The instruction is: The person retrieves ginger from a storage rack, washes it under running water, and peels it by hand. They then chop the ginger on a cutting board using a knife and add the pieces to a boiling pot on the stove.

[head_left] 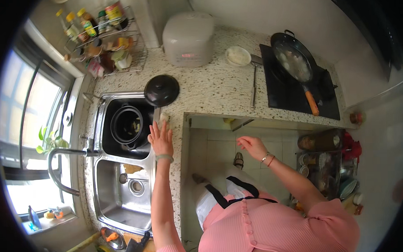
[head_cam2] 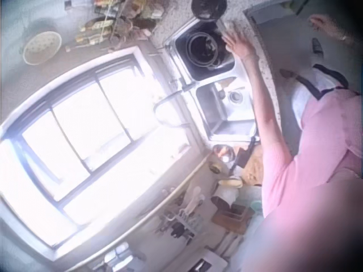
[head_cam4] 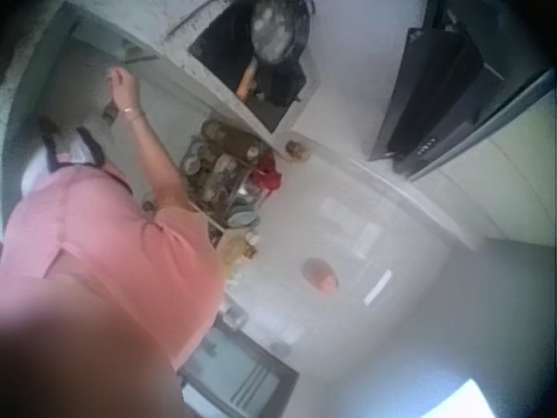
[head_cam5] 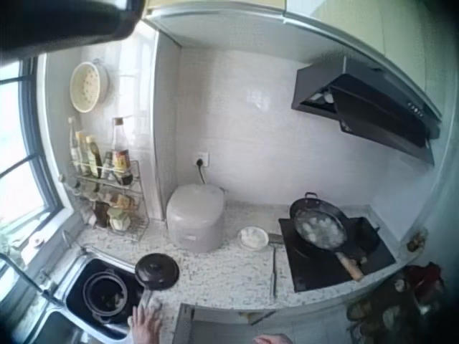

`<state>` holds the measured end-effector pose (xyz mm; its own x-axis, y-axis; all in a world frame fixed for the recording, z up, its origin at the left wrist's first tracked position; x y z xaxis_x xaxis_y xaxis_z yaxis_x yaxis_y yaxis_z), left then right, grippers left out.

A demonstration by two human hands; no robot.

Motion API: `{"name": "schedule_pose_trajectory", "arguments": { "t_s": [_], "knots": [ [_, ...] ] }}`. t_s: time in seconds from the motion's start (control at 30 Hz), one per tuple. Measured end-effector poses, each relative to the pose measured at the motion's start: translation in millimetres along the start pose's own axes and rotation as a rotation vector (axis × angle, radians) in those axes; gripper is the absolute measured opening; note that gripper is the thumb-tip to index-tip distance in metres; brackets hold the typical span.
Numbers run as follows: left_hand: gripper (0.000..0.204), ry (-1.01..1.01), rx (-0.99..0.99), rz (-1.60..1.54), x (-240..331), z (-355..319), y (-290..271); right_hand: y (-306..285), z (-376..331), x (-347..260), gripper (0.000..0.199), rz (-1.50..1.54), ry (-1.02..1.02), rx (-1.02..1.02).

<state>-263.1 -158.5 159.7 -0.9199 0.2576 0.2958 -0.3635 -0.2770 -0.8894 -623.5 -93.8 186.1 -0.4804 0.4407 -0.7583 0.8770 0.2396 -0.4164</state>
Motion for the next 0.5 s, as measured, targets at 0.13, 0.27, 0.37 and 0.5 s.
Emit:
{"name": "schedule_pose_trajectory", "arguments": {
  "t_s": [0.13, 0.27, 0.37, 0.5],
  "knots": [
    [0.042, -0.028, 0.033, 0.098, -2.0, 3.1, 63.3, -52.9, -8.2, 39.8, 0.025, 0.094, 0.103, -0.025],
    [0.040, -0.096, 0.069, 0.012, 57.2, -9.9, 67.5, -85.8, 10.5, 64.9, 0.025, 0.170, 0.124, -0.084],
    [0.039, -0.197, 0.037, 0.082, 84.7, -21.5, 67.6, -105.1, 15.0, 40.9, 0.025, 0.074, 0.058, -0.151],
    [0.034, -0.229, 0.116, -0.576, 161.3, 4.3, 99.3, -135.4, 19.6, 41.7, 0.024, 0.074, 0.075, -0.221]
  ]
}}
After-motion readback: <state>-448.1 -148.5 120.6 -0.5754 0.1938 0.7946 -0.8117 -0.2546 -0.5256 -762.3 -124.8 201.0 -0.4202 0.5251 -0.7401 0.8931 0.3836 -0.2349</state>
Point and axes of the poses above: each hand's wrist, its own z-axis towards the middle knuckle, its own y-axis out of the palm, x = y × z, the point moved 4 cm from there along z, towards the middle knuckle, and after that the axes turned 15 degrees about y, right-handed, at the moved point
